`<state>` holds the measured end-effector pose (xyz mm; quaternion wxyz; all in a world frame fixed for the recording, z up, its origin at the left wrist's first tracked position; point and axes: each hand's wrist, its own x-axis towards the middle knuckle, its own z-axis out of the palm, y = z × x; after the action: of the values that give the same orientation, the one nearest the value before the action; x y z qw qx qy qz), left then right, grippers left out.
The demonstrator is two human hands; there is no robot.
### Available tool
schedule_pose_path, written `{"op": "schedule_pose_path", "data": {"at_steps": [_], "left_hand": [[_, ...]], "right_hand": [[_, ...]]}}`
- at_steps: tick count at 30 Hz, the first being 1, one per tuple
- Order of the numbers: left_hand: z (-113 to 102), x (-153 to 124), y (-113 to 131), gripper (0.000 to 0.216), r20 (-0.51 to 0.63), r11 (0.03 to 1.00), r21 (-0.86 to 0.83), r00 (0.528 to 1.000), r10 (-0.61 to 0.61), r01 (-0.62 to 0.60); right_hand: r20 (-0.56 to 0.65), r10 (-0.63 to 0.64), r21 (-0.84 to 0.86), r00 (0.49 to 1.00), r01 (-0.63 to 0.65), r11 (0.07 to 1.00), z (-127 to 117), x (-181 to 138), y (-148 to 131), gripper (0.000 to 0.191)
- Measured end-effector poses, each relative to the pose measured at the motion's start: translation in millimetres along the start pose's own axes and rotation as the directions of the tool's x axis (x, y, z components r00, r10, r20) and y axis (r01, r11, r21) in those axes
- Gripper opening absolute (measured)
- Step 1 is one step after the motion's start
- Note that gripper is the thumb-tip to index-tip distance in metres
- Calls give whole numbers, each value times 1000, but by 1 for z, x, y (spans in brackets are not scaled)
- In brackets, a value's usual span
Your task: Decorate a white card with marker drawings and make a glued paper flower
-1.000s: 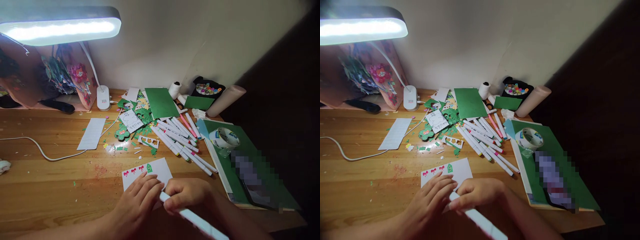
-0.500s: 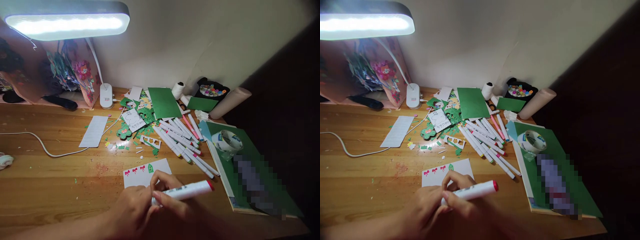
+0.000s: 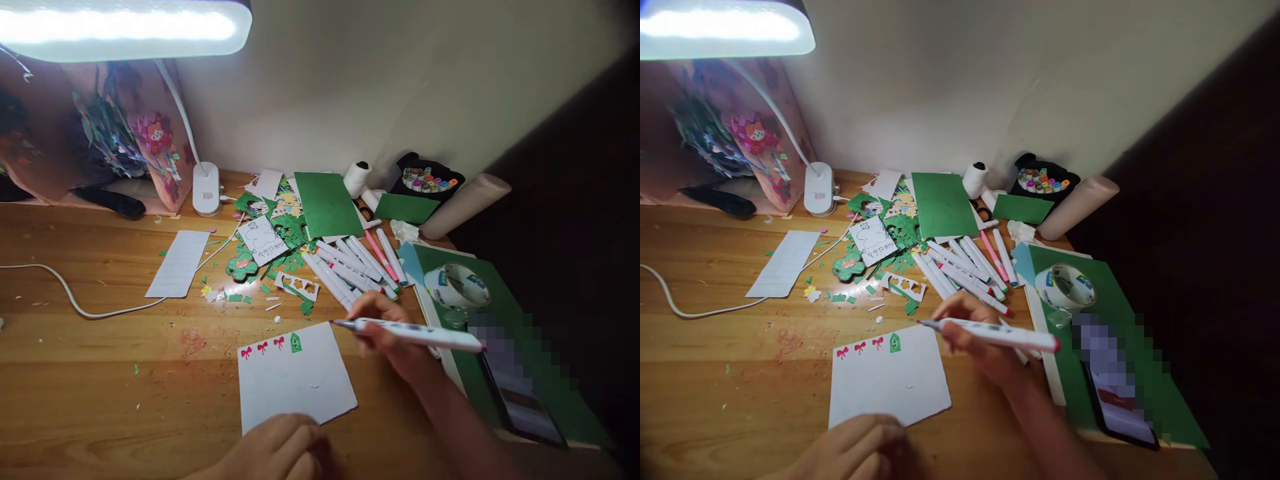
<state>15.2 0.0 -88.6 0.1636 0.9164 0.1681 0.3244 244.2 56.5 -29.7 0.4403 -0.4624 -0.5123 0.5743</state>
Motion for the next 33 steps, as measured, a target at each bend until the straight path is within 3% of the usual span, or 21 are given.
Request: {"op": "schedule_pose_path", "data": {"at_steps": [3,5,9,15,23,33], "left_hand": [[-3,6,-8,37,-81,995,103,997,18,-10],[-5,7,-11,35,18,992,124,999,-33,31],[-15,10,-12,20,266,987,93,952,-151,130],[-22,16,-9,20,341,981,58,920,-194,185],[-24,18,-7,13,367,957,9,890,-272,289],[-24,18,-9,16,368,969,26,899,-236,244]], "right_hand": [[27,10,-202,1000,-4,979,28,5,18,19],[-32,-35,-290,999,24,957,36,8,29,16],[-96,-80,-394,992,36,918,35,14,46,25],[-134,-105,-546,985,15,837,34,16,53,30],[-122,-109,-599,987,14,801,36,15,49,31],[-128,-124,-569,984,30,822,38,15,49,33]]}}
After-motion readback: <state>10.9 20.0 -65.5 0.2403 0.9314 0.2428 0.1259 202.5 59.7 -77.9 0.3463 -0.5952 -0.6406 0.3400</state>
